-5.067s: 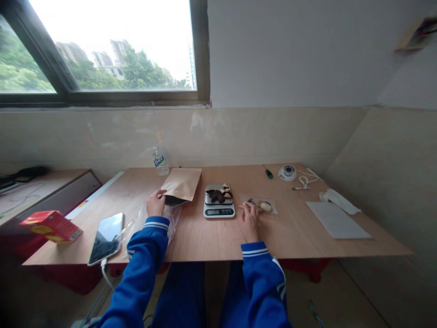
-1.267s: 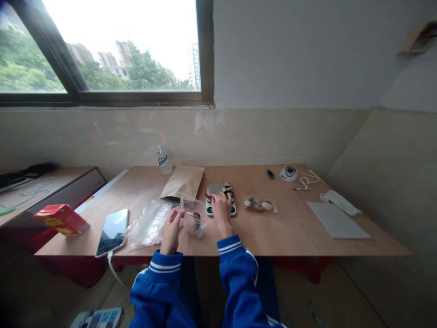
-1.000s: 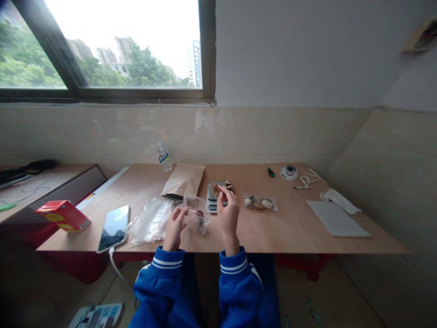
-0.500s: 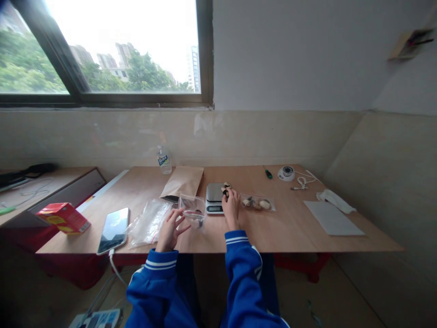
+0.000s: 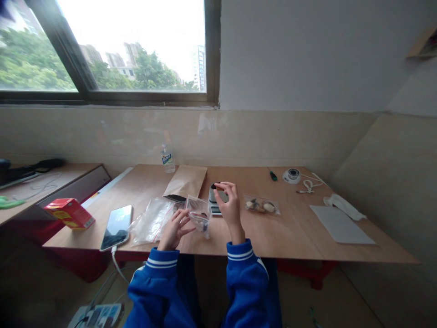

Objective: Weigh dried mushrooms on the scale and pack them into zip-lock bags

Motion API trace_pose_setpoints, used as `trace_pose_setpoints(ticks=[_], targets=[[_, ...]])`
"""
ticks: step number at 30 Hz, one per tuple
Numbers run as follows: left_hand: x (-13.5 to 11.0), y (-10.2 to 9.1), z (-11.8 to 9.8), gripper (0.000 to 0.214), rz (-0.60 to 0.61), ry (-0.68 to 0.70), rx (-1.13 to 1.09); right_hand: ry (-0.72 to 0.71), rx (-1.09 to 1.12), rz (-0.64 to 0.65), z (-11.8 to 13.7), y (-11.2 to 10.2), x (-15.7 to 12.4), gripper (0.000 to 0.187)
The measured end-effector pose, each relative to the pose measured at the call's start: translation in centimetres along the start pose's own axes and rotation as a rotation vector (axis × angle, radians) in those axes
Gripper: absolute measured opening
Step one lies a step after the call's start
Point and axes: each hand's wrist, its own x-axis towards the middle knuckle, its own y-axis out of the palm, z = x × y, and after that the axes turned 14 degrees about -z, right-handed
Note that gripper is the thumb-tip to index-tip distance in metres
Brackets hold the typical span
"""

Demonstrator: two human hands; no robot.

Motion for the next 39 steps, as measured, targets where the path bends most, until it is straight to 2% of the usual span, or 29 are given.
trace_pose_setpoints(ticks=[2, 4, 6, 9, 13, 15, 18, 20, 22, 25, 27, 29, 32, 35, 39], targets=[[0.0, 0.0, -0.1, 0.038, -0.002, -0.005, -0.014, -0.038, 0.044, 0.142, 1.4, -0.1, 0.3, 0.021], [0.1, -0.1, -0.2, 0.038, 0.003, -0.012, -0.018, -0.034, 0.045, 0.189, 1.2, 0.2, 0.5, 0.023], [0.2, -0.3, -0.2, 0.038, 0.002, -0.016, -0.007, 0.016, 0.014, 0.13, -0.6, 0.7, 0.4, 0.027], [0.4, -0.5, -0.2, 0.039, 0.001, -0.019, 0.018, 0.085, -0.117, 0.057, -5.1, 1.9, 0.5, 0.031], [0.4, -0.7, -0.5, 0.038, 0.004, -0.021, 0.03, 0.147, -0.399, 0.14, -10.2, 3.1, 0.8, 0.036], [0.3, -0.8, -0.7, 0.038, 0.003, -0.022, 0.028, 0.166, -0.444, 0.192, -11.5, 3.2, 1.0, 0.038], [0.3, -0.9, -0.8, 0.039, 0.009, -0.024, 0.023, 0.181, -0.435, 0.183, -11.8, 2.9, 1.4, 0.031], [0.4, -0.9, -0.9, 0.039, 0.001, -0.025, 0.02, 0.182, -0.425, 0.159, -11.3, 2.7, 1.5, 0.026], [0.4, -0.9, -0.8, 0.039, -0.004, -0.024, 0.013, 0.202, -0.345, 0.108, -9.9, 2.7, 1.6, 0.028], [0.4, -0.7, -0.6, 0.04, 0.001, -0.028, 0.001, 0.338, -0.003, -0.006, -6.3, 2.6, 1.9, 0.042], [0.3, -0.5, -0.5, 0.041, 0.001, -0.033, -0.009, 0.413, 0.19, 0.0, -3.2, 2.6, 2.2, 0.046], [0.2, -0.3, -0.4, 0.041, -0.001, -0.032, -0.02, 0.392, 0.248, 0.113, -0.1, 2.5, 2.5, 0.045], [0.0, -0.1, -0.4, 0.04, -0.002, -0.033, -0.031, 0.308, 0.19, 0.35, 3.2, 2.4, 2.6, 0.044], [0.0, -0.2, -0.5, 0.039, -0.008, -0.036, -0.035, 0.195, -0.038, 0.562, 4.7, 2.6, 2.5, 0.045], [-0.1, -0.5, -0.6, 0.037, -0.007, -0.033, -0.024, 0.02, -0.354, 0.66, 4.9, 3.2, 2.2, 0.043]])
